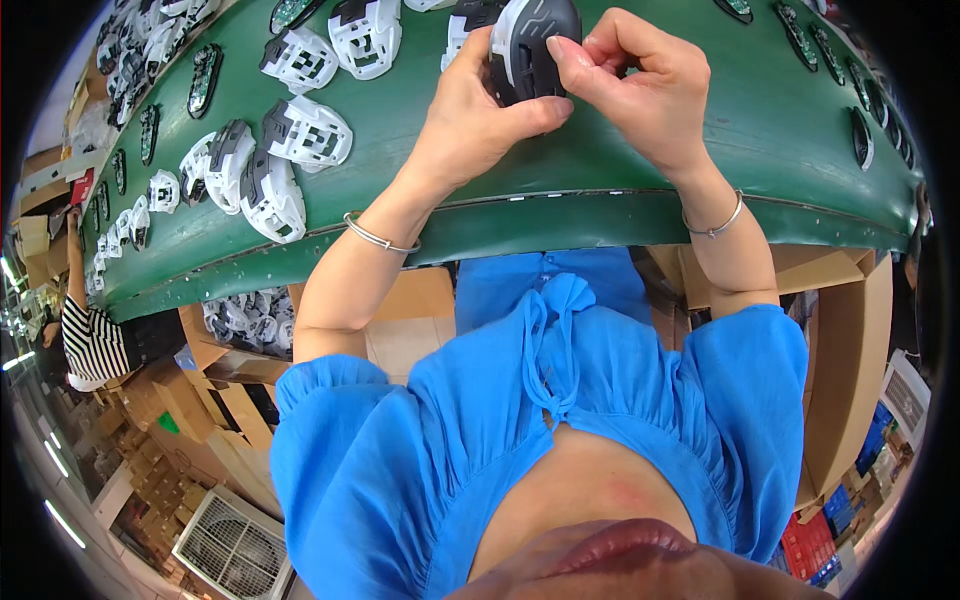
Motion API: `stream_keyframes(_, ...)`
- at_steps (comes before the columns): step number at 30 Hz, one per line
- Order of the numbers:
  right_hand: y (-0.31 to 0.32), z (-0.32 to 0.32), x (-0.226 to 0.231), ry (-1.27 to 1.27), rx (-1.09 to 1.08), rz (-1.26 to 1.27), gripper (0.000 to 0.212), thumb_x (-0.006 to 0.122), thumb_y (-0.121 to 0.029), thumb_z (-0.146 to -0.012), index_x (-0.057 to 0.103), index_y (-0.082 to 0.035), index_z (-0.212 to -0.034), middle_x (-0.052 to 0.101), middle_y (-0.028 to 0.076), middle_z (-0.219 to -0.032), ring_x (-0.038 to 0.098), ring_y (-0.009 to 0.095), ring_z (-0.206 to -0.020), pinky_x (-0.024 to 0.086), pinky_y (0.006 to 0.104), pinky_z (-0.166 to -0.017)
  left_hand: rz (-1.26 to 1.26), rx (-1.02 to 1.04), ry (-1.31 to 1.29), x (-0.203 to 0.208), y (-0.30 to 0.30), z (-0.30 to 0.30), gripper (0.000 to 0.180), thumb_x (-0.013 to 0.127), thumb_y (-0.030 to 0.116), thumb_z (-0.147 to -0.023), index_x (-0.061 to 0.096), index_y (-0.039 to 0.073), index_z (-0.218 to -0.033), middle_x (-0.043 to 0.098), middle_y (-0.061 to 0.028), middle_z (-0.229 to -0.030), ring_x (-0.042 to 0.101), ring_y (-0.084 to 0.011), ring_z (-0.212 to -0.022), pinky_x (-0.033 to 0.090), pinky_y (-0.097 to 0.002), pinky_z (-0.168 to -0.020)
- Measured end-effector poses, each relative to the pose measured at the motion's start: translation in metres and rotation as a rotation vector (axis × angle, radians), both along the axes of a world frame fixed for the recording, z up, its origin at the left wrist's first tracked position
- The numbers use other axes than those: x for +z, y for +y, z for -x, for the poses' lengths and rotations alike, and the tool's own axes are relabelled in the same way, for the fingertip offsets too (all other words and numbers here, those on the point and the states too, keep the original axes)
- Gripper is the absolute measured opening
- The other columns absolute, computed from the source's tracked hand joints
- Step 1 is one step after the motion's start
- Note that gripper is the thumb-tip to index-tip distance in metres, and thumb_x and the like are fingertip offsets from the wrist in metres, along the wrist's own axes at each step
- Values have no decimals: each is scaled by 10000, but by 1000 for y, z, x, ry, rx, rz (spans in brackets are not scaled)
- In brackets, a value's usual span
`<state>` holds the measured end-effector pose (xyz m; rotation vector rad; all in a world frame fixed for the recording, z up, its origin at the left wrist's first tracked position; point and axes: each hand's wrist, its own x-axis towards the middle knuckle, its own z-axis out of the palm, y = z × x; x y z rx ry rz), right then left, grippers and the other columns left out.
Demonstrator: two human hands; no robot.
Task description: The person assembles computer mouse covers by repeatedly taking mouse shells and side pieces, attaching the side pieces onto the mouse shells by hand, and placing the assembled components onto the conveyor belt.
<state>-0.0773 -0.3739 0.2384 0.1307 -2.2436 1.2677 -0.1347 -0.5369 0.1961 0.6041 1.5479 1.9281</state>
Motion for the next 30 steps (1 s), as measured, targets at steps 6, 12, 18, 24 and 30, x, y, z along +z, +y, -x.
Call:
stream_keyframes(6,-13,3,11,-70,24,197,342,780,-89,-744,604,10,-1020,659,67,-936,603,81,-821,486,223,-694,-130,40,144,2,-6,7,690,818,121,-707,464,-24,-1282,599,-104,-1117,611,-161,-996,509,-302,-865)
stream_keyframes(12,14,12,-4,-288,469,547,803,798,-71,-713,396,65,-1394,566,134,-1260,523,187,-1190,384,340,-1058,-87,-64,113,1,-13,11,809,805,31,-708,375,-9,-1391,499,-126,-1302,450,-215,-1266,334,-354,-1094)
stream_keyframes(18,-1,4,32,-450,404,665,830,806,-71,-720,370,50,-1417,550,136,-1297,543,185,-1175,415,331,-1032,-60,179,426,4,-17,9,716,824,142,-725,453,-18,-1316,590,-111,-1178,607,-184,-1067,510,-315,-900)
stream_keyframes(24,3,7,18,-434,464,790,783,833,-92,-716,439,62,-1375,603,116,-1238,579,151,-1104,461,304,-973,37,106,524,7,-29,13,734,821,190,-735,454,-7,-1340,553,-149,-1248,583,-248,-1128,488,-357,-939)
stream_keyframes(30,25,11,6,-461,447,352,703,841,-150,-701,541,27,-1313,583,130,-1287,566,212,-1185,405,353,-1068,197,198,762,1,-27,11,710,846,254,-694,518,8,-1274,572,-167,-1171,593,-309,-1025,485,-378,-894)
